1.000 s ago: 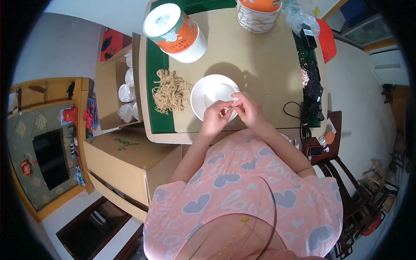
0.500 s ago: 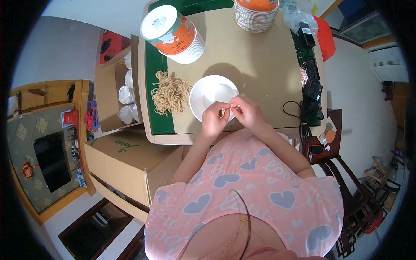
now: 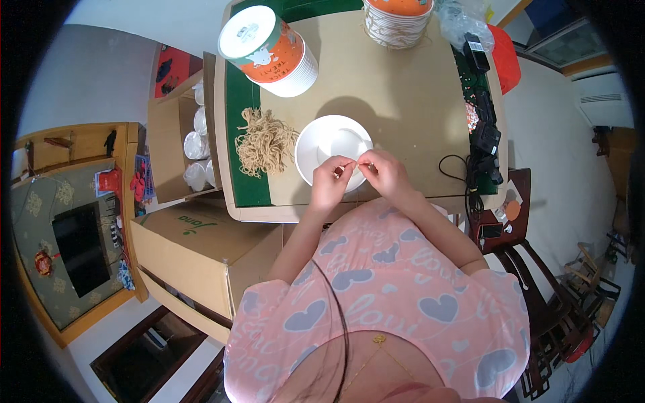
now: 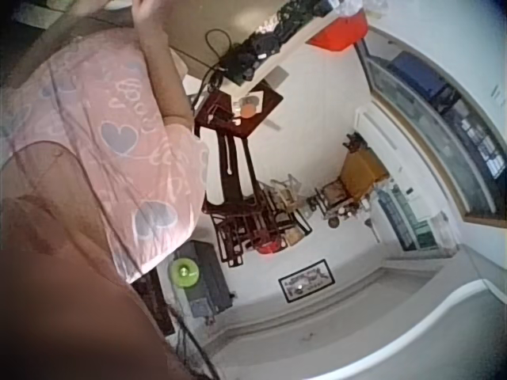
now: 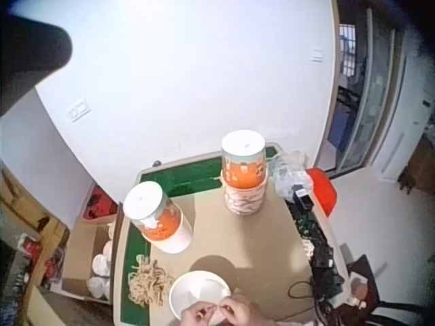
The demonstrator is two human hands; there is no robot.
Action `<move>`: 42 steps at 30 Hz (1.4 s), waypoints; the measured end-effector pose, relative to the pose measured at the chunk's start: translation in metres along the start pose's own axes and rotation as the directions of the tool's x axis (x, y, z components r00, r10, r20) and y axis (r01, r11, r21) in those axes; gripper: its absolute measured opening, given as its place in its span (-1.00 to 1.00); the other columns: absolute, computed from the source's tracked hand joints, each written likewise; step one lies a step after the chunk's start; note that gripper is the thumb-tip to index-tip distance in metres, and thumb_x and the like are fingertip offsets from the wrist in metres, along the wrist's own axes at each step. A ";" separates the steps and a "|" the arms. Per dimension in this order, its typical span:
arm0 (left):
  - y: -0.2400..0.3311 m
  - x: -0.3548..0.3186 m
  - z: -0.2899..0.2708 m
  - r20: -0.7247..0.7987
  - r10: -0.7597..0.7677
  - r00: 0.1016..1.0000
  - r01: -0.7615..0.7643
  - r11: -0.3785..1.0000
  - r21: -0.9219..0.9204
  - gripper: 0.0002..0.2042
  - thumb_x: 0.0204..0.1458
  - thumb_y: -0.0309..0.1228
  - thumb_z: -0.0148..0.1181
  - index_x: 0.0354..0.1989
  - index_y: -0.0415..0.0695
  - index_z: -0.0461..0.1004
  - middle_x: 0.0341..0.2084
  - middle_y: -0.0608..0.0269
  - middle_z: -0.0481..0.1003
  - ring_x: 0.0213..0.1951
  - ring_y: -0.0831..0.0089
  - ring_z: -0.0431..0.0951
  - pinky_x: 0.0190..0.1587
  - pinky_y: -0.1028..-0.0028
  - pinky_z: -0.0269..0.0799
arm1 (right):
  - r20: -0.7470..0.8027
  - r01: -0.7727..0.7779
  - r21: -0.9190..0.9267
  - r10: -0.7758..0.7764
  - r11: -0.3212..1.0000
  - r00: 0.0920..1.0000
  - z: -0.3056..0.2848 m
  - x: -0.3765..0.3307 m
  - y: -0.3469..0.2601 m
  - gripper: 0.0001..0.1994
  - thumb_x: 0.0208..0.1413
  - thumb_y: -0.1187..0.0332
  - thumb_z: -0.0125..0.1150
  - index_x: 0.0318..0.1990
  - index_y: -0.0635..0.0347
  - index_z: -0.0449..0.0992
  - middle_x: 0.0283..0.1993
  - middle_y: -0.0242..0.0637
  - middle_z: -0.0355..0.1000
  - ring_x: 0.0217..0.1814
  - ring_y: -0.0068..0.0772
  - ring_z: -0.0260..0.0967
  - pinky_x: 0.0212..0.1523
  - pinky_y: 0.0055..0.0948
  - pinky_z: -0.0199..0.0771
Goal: Sorting rubber bands from a pile and placing them into a bowl or onto cups at a workstation.
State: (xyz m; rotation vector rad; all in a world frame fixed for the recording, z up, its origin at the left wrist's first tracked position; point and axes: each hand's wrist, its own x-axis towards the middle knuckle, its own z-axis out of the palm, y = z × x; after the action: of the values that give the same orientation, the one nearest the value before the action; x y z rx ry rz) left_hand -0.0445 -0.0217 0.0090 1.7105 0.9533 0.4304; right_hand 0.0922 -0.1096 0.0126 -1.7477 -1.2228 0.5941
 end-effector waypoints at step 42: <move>-0.005 0.007 0.004 -0.013 -0.030 0.999 0.027 0.981 -0.190 -0.81 0.08 -0.35 0.09 -0.26 -0.22 0.52 -0.63 0.24 0.51 -0.57 0.59 0.47 -0.47 0.54 0.36 | 0.011 0.109 -0.068 -0.109 0.992 0.994 -0.005 0.007 0.005 -0.92 -0.04 0.41 0.15 -0.43 0.15 0.37 -0.43 -0.20 0.34 -0.39 -0.07 0.36 -0.42 -0.19 0.35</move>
State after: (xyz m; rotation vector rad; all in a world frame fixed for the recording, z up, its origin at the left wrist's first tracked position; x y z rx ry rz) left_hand -0.0388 -0.0185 0.0018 1.5215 0.9170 0.5000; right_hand 0.1012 -0.1062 0.0115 -1.7236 -1.3485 0.5003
